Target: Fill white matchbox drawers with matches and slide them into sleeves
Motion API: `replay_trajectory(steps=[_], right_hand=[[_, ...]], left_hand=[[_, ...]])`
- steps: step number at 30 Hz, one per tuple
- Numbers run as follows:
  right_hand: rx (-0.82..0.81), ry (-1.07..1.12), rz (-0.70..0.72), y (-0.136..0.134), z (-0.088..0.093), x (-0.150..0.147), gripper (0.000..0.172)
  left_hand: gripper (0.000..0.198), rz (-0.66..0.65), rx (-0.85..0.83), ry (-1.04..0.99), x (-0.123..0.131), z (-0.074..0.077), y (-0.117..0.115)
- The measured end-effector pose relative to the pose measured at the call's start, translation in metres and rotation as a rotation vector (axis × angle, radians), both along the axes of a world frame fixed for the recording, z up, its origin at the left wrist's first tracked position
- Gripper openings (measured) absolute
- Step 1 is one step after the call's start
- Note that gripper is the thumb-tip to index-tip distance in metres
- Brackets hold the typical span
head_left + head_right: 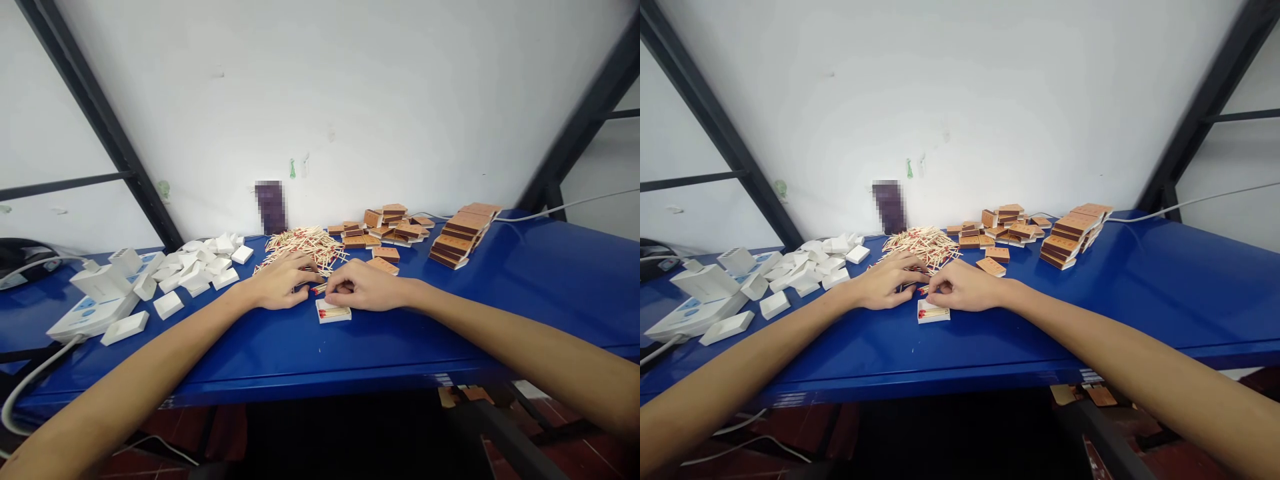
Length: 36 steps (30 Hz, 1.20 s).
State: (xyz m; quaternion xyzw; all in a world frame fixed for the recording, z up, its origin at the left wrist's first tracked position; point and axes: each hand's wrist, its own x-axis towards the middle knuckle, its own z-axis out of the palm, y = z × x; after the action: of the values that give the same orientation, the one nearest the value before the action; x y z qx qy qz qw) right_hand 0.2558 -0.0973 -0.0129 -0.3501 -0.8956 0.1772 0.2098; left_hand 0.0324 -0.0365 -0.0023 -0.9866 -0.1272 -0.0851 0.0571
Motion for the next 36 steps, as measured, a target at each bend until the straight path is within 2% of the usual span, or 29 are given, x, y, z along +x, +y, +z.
replay_trajectory(steps=[11, 17, 19, 22, 24, 29, 36], right_hand=[[-0.17, 0.12, 0.123, -0.003, 0.006, 0.002, 0.026], [0.01, 0.398, 0.144, 0.004, 0.005, 0.016, 0.03], [0.122, 0.417, 0.08, 0.006, 0.003, 0.017, 0.027], [0.255, 0.282, -0.097, 0.007, 0.0, 0.014, 0.021], [0.27, 0.152, -0.157, 0.008, -0.001, 0.011, 0.019], [0.221, -0.051, -0.143, 0.009, -0.001, 0.01, 0.017], [0.18, -0.135, -0.093, 0.005, 0.002, 0.008, 0.016]], left_hand=[[0.032, -0.011, -0.002, 0.008, 0.0, 0.001, 0.0], [0.036, -0.037, 0.007, -0.008, -0.001, -0.001, 0.002], [0.039, -0.042, -0.002, -0.013, -0.001, -0.001, 0.003], [0.041, -0.035, -0.015, -0.007, -0.001, -0.002, 0.004], [0.04, -0.03, -0.01, -0.009, 0.0, -0.002, 0.003], [0.034, -0.009, -0.008, -0.005, 0.001, 0.0, 0.001], [0.03, -0.014, -0.028, -0.01, 0.002, 0.001, -0.001]])
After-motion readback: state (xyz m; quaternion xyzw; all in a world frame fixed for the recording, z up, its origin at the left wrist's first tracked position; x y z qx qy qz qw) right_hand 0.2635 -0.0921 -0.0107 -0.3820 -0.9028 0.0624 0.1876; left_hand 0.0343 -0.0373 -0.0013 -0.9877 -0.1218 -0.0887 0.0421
